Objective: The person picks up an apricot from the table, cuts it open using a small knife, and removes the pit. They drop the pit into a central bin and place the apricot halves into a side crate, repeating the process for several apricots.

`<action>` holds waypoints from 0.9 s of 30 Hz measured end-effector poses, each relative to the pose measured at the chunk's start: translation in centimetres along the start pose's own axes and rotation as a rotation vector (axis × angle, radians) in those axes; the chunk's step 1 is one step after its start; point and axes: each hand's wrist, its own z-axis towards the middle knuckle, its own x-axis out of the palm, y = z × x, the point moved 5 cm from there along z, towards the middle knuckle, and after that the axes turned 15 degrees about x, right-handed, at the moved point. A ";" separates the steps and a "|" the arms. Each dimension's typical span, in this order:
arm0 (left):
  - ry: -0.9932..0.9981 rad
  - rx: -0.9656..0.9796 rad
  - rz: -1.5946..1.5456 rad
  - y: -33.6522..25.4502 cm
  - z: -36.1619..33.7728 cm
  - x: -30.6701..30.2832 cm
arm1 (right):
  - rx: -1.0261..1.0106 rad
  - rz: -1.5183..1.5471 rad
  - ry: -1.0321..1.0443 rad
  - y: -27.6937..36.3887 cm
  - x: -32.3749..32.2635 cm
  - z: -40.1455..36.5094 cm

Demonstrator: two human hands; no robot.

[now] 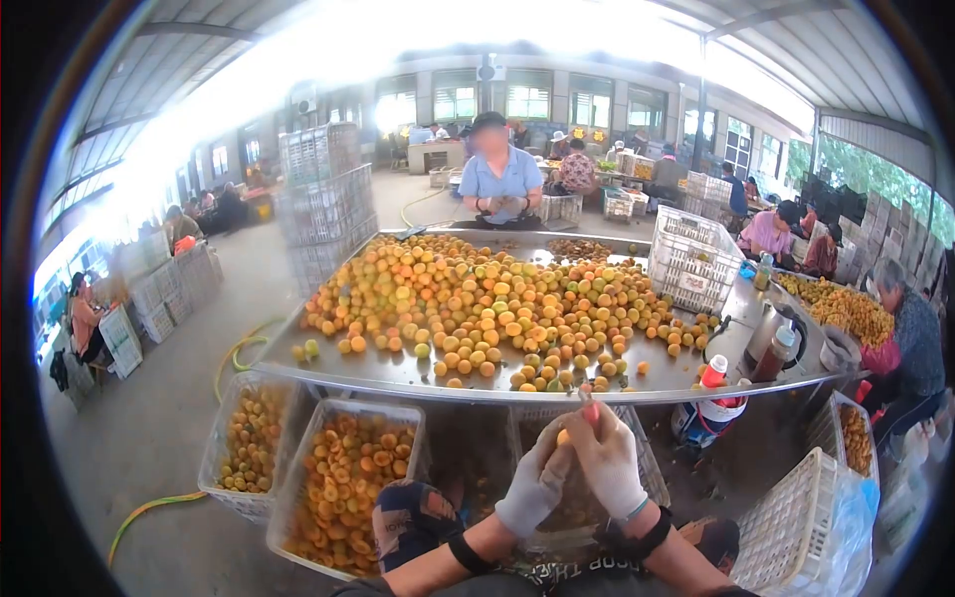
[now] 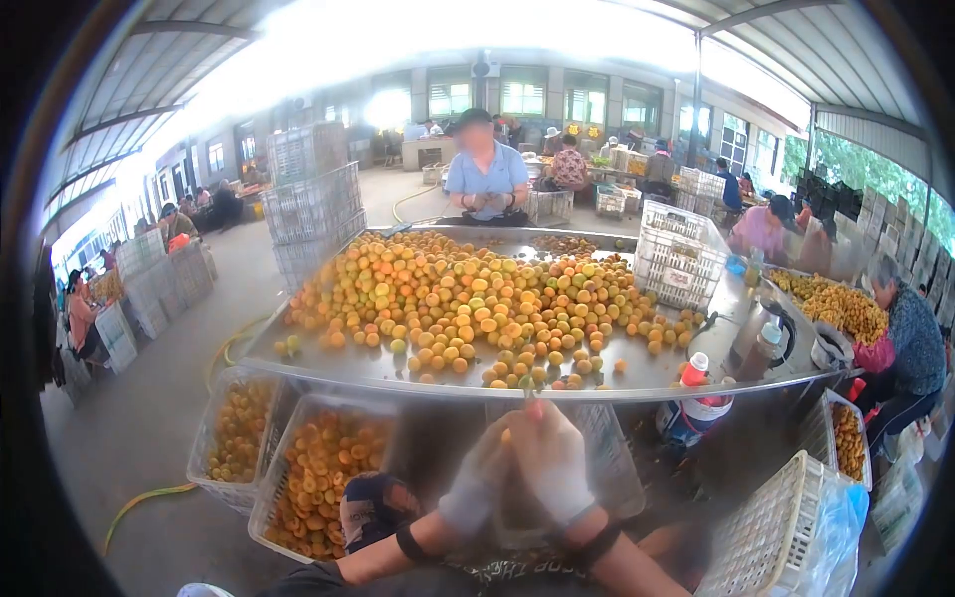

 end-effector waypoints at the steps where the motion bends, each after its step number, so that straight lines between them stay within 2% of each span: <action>1: 0.008 -0.003 0.005 0.6 -0.1 0.2 | 0.002 0.007 -0.007 0.1 -0.1 0.0; 3: -0.047 -0.018 -0.043 1.7 -0.3 0.2 | 0.158 0.130 -0.019 -0.5 0.0 0.0; 4: -0.041 -0.018 -0.041 1.9 -0.3 0.3 | 0.156 0.134 -0.024 -0.9 0.0 0.1; 6: -0.090 -0.117 -0.218 1.3 -0.6 0.8 | -0.026 0.014 -0.108 -0.8 0.1 0.0; 7: -0.117 -0.167 -0.310 0.9 -0.8 1.2 | -0.026 0.015 -0.111 -0.9 0.0 -0.1; 9: -0.166 -0.270 -0.489 0.5 -0.7 1.9 | -0.164 -0.126 -0.179 0.1 -0.2 -0.4; 10: -0.168 -0.276 -0.487 0.4 -0.5 2.1 | -0.158 -0.125 -0.178 0.2 -0.2 -0.6; 12: -0.351 -0.424 -0.406 1.2 -0.5 1.9 | -0.199 -0.158 -0.183 0.7 -0.2 -0.8; 13: -0.352 -0.426 -0.405 3.7 -1.2 0.9 | -0.198 -0.157 -0.183 0.5 -0.2 -0.7; 15: -0.034 -0.015 -0.735 8.3 -1.9 -1.0 | -0.271 -0.179 -0.192 0.4 -0.1 -0.9; 16: -0.034 -0.015 -0.735 7.6 -1.9 -0.5 | -0.271 -0.179 -0.191 0.4 -0.2 -0.8; 18: -0.014 0.173 -0.689 3.3 -1.3 1.2 | -0.301 -0.280 -0.182 0.6 -0.1 -0.8; 19: -0.017 0.172 -0.687 1.8 -0.7 1.5 | -0.300 -0.279 -0.180 -0.1 -0.1 -0.6; 21: -0.074 -0.225 -0.413 1.5 -0.2 1.1 | -0.101 -0.078 -0.134 -2.5 -0.1 0.3; 25: 0.001 -0.284 -0.217 4.2 -0.4 -0.3 | 0.041 -0.024 -0.167 -3.6 -0.6 0.2; 27: 0.105 0.111 0.395 2.8 0.0 -0.1 | 0.158 -0.010 -0.119 -4.1 -0.5 0.2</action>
